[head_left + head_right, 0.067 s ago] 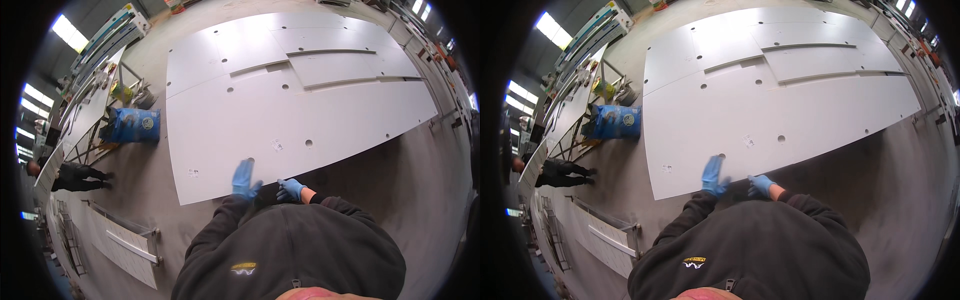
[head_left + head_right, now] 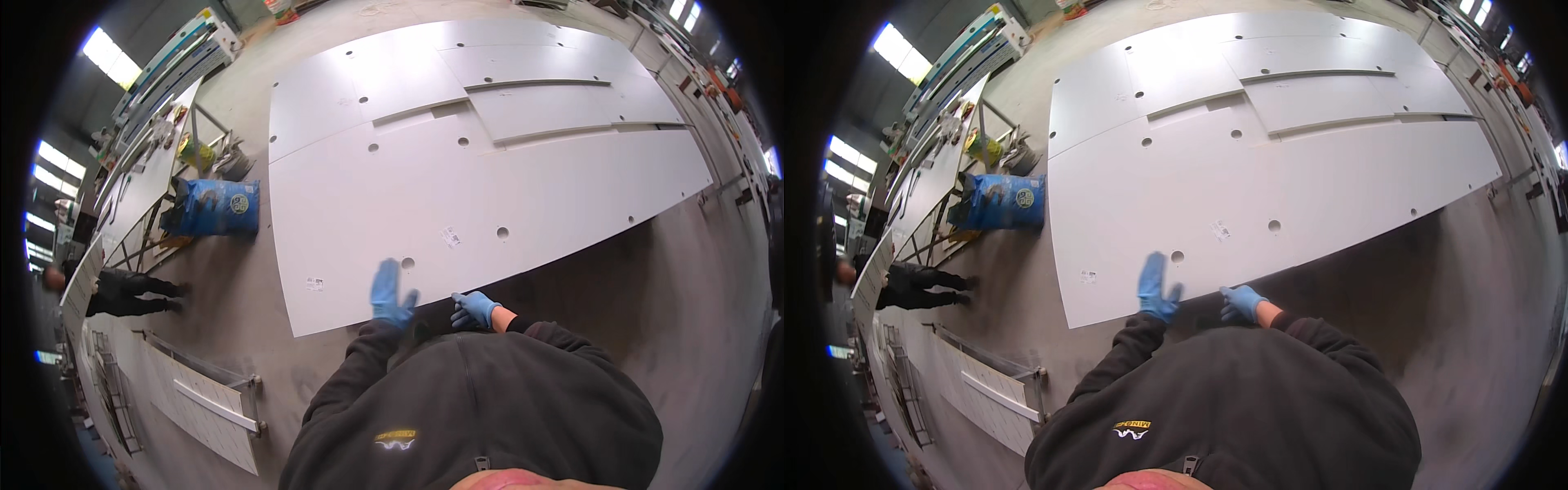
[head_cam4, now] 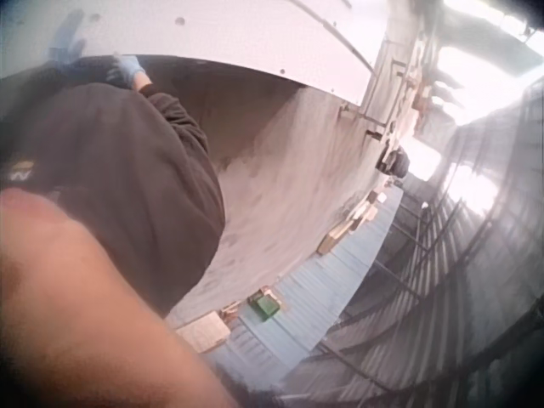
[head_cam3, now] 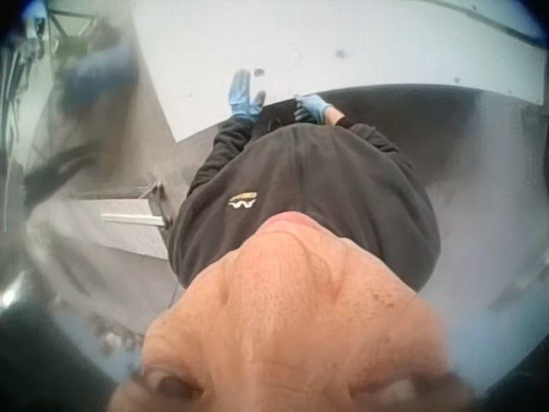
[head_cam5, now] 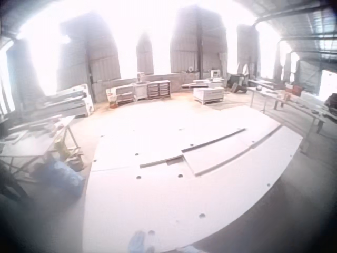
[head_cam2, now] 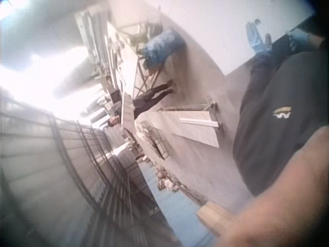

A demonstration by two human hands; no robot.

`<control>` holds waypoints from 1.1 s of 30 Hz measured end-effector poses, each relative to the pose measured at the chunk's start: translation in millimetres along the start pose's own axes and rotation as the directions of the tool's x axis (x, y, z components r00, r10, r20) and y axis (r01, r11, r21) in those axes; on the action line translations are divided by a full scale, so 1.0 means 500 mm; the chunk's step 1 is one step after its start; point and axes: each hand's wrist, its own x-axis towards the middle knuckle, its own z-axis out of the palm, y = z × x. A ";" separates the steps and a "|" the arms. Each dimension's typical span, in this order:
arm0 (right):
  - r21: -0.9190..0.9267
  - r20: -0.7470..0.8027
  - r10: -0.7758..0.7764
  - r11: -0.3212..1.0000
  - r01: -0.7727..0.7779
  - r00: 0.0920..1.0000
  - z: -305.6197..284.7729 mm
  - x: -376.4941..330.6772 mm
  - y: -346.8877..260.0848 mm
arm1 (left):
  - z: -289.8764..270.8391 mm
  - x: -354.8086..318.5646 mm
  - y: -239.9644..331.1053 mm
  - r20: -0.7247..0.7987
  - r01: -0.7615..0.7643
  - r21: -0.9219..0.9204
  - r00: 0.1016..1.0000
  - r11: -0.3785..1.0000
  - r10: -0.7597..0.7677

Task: The person lifts and stacks white flat panels on a workbench, aligning them by hand. The person also places a dark rectangular panel and a long brown trim piece on top of the stack.

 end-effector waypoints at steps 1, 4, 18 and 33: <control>-0.009 -0.003 -0.027 1.000 0.027 1.000 0.002 -0.009 0.000 | -0.023 0.000 -0.019 -0.110 0.049 0.034 0.993 0.998 -0.045; -0.080 -0.007 -0.174 0.982 0.173 0.985 0.012 -0.023 -0.009 | -0.077 -0.007 -0.092 -0.240 0.211 -0.773 0.776 0.599 -0.583; -0.179 0.198 -0.470 0.845 0.503 0.860 0.178 -0.078 -0.086 | -0.403 -0.111 -0.326 -0.367 0.102 -0.910 0.249 0.401 -0.896; 0.489 0.317 -0.667 0.724 0.486 0.675 0.228 -0.024 -0.215 | -0.485 -0.072 -0.369 0.020 -0.151 -0.985 0.386 -0.084 -0.922</control>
